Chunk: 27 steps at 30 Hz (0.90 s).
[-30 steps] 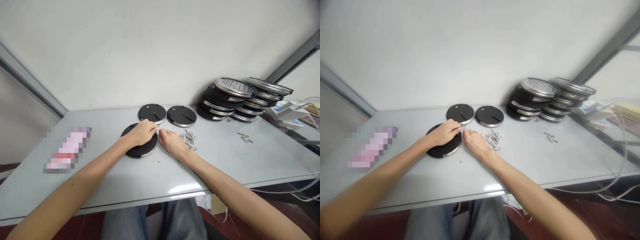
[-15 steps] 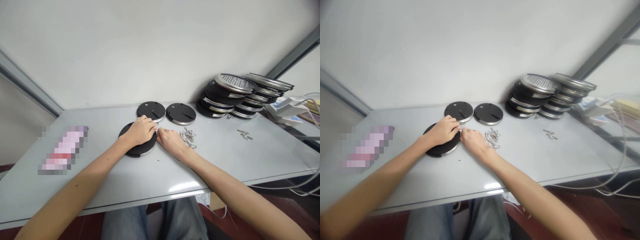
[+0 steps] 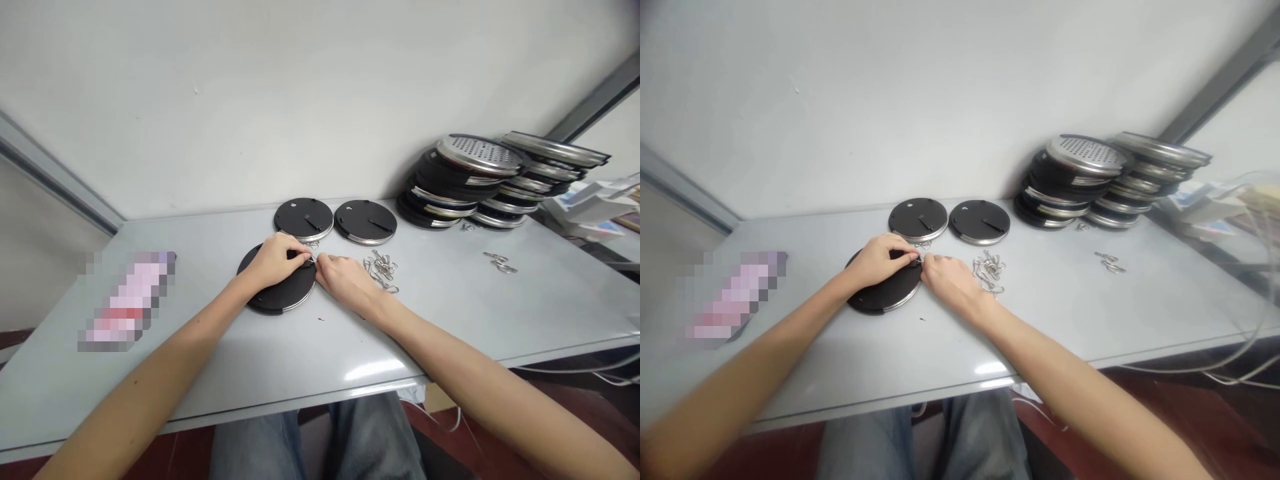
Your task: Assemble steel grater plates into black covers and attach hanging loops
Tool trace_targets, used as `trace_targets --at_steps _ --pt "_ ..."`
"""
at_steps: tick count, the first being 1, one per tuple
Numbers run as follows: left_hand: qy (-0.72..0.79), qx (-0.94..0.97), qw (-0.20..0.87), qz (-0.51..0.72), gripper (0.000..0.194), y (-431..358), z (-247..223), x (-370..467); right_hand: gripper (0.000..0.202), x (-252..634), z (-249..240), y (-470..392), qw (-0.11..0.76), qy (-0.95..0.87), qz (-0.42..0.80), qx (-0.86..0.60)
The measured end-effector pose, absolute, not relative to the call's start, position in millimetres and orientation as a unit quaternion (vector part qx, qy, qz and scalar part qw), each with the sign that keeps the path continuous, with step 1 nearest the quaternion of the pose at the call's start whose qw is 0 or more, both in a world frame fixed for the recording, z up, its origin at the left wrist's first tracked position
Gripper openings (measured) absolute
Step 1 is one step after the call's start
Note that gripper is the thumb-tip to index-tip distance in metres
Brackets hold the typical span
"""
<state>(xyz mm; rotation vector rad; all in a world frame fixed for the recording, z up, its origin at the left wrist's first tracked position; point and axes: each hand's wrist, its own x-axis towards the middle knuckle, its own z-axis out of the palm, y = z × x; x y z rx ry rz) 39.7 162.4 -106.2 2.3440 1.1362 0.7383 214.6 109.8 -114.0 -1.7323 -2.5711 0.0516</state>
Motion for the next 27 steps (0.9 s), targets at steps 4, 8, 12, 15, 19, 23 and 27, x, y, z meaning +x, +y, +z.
trace_targets --at_steps 4,8,12,15,19,23,27 --pt "0.447 0.826 0.199 0.279 0.016 153.9 -101.9 46.9 0.021 214.4 -116.0 111.1 0.016 -0.827 0.003 -0.562" --pt "0.475 0.811 0.184 0.287 0.017 145.5 -100.0 50.9 0.022 215.6 -119.0 112.8 0.032 -0.838 -0.001 -0.544" --pt "0.487 0.793 0.217 0.294 0.015 143.9 -100.0 51.1 0.02 217.4 -120.2 113.8 0.051 -0.843 0.015 -0.536" --pt "0.499 0.779 0.232 0.3 0.014 144.7 -101.4 50.3 0.021 218.2 -120.4 114.4 0.064 -0.84 0.031 -0.537" --pt "0.501 0.772 0.245 0.304 0.013 145.4 -104.3 49.0 0.022 219.9 -121.1 116.4 0.086 -0.843 0.05 -0.529" --pt "0.497 0.773 0.236 0.315 0.012 144.8 -105.4 48.8 0.024 222.3 -120.2 118.5 0.102 -0.842 0.074 -0.524" --pt "0.501 0.777 0.217 0.315 0.012 143.1 -104.7 49.4 0.026 224.0 -118.5 117.7 0.124 -0.835 0.104 -0.525"
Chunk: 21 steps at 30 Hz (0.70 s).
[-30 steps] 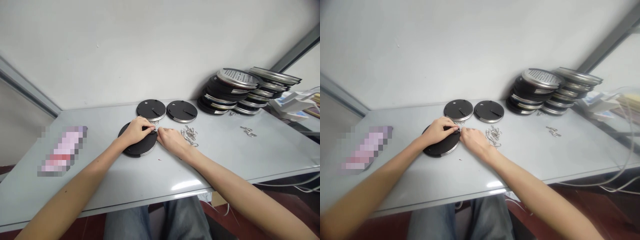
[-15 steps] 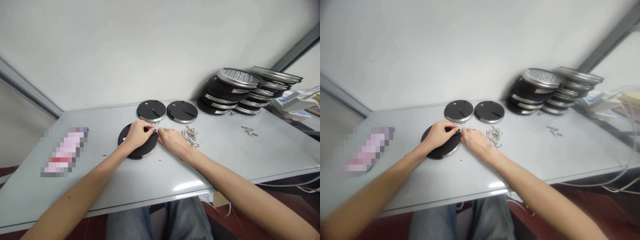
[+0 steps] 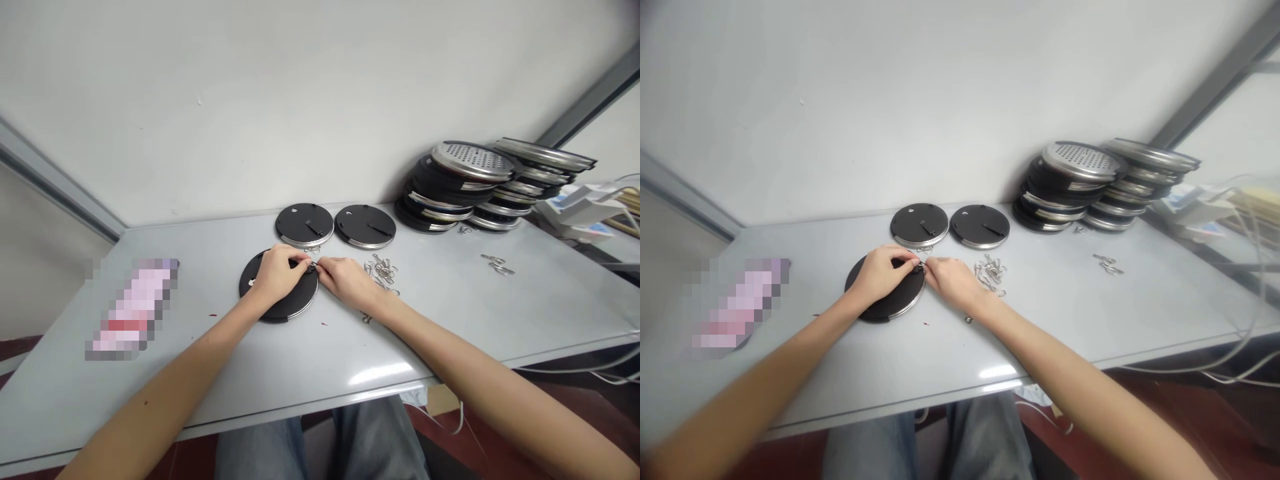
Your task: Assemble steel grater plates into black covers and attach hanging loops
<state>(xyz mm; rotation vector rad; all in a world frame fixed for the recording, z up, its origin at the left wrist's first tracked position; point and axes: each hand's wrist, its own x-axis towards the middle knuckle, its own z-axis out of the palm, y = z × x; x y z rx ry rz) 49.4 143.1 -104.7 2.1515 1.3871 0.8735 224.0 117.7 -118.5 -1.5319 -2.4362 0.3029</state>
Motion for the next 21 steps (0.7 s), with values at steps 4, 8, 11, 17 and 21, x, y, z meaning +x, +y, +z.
trace_targets --at_steps 4,8,11,17,21 --pt "0.508 0.771 0.208 0.321 0.009 142.3 -105.1 49.0 0.028 224.9 -120.0 114.1 0.16 -0.824 0.102 -0.534" --pt "0.496 0.78 0.217 0.315 0.012 142.6 -105.2 48.4 0.027 224.5 -122.0 111.3 0.168 -0.828 0.107 -0.524" --pt "0.5 0.775 0.22 0.317 0.012 142.9 -104.2 48.6 0.026 223.0 -121.9 111.3 0.168 -0.824 0.109 -0.529" --pt "0.503 0.779 0.202 0.315 0.013 142.8 -103.3 49.6 0.023 218.3 -118.9 114.4 0.088 -0.845 0.048 -0.525" --pt "0.504 0.787 0.171 0.312 0.015 142.2 -105.5 51.8 0.02 217.0 -117.8 115.0 0.018 -0.854 0.009 -0.52"
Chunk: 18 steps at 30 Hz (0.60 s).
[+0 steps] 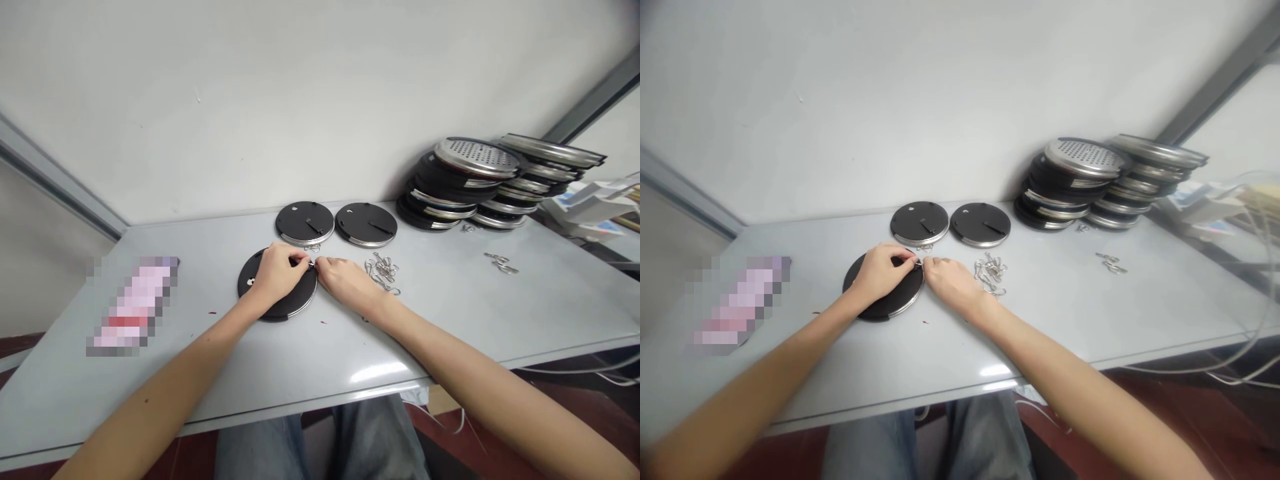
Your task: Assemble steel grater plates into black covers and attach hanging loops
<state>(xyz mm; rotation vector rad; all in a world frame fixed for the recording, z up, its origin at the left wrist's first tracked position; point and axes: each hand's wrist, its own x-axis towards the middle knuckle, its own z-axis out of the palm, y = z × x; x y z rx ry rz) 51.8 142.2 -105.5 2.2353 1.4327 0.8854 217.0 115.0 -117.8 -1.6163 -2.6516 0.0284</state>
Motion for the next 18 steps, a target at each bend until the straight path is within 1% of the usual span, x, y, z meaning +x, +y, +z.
trace_targets --at_steps 4,8,14,18 --pt "0.51 0.788 0.15 0.31 0.014 141.9 -108.3 53.3 0.019 217.7 -116.6 115.4 0.011 -0.851 0.013 -0.524" --pt "0.509 0.79 0.156 0.304 0.014 143.1 -109.4 53.0 0.018 218.1 -115.0 116.5 0.021 -0.854 0.013 -0.52" --pt "0.503 0.792 0.165 0.303 0.015 144.4 -109.5 52.5 0.019 216.6 -112.2 117.7 -0.006 -0.853 0.008 -0.521" --pt "0.507 0.789 0.17 0.302 0.015 144.5 -109.8 52.6 0.021 216.2 -108.8 118.7 -0.006 -0.854 0.026 -0.52"
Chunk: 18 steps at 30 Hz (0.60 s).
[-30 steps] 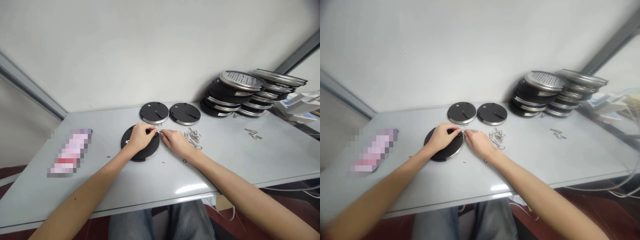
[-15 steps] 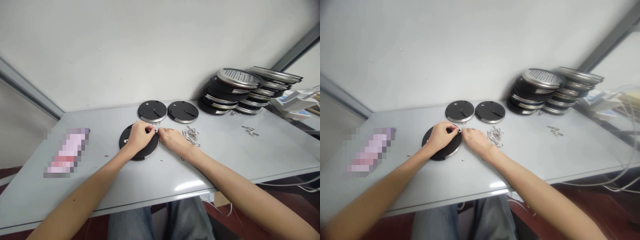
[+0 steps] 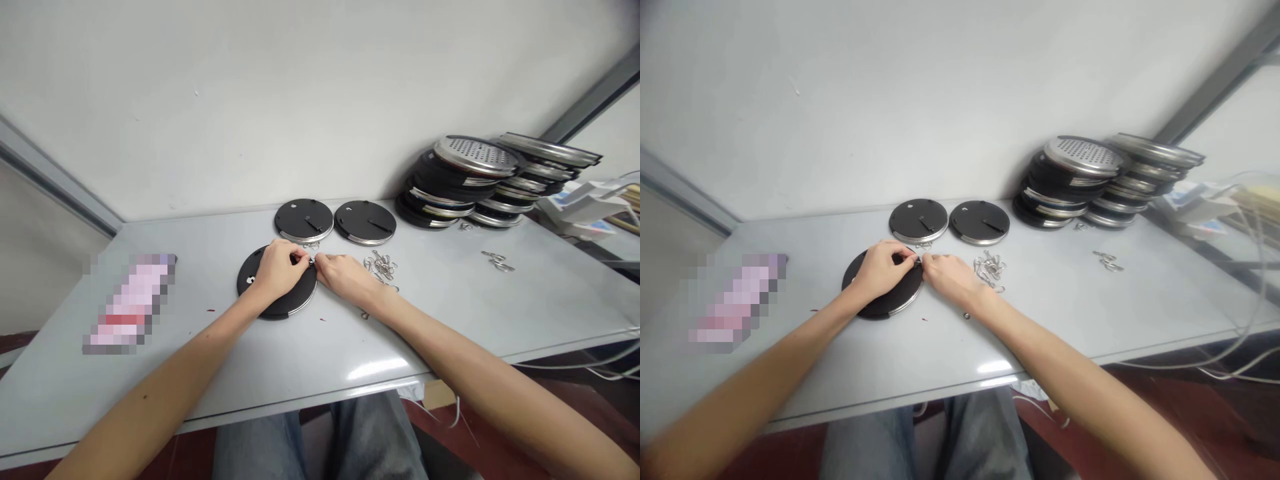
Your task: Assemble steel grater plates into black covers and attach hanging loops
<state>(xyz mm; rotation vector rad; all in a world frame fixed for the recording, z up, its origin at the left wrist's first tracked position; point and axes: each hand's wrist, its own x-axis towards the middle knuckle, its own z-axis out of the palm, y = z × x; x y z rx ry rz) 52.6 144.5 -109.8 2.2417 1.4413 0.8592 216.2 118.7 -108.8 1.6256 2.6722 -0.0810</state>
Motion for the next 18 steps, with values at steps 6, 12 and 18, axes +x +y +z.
trace_targets --at_steps 6,12,18 --pt "0.511 0.787 0.179 0.296 0.015 141.9 -108.0 53.3 0.019 219.5 -106.4 120.4 -0.009 0.857 -0.052 0.513" --pt "0.506 0.784 0.195 0.303 0.015 135.1 -104.9 52.5 0.025 227.7 -109.1 118.8 -0.051 0.876 -0.075 0.474" --pt "0.497 0.777 0.204 0.329 0.012 131.6 -104.8 51.4 0.023 235.4 -111.8 117.3 -0.154 0.858 -0.14 0.47"
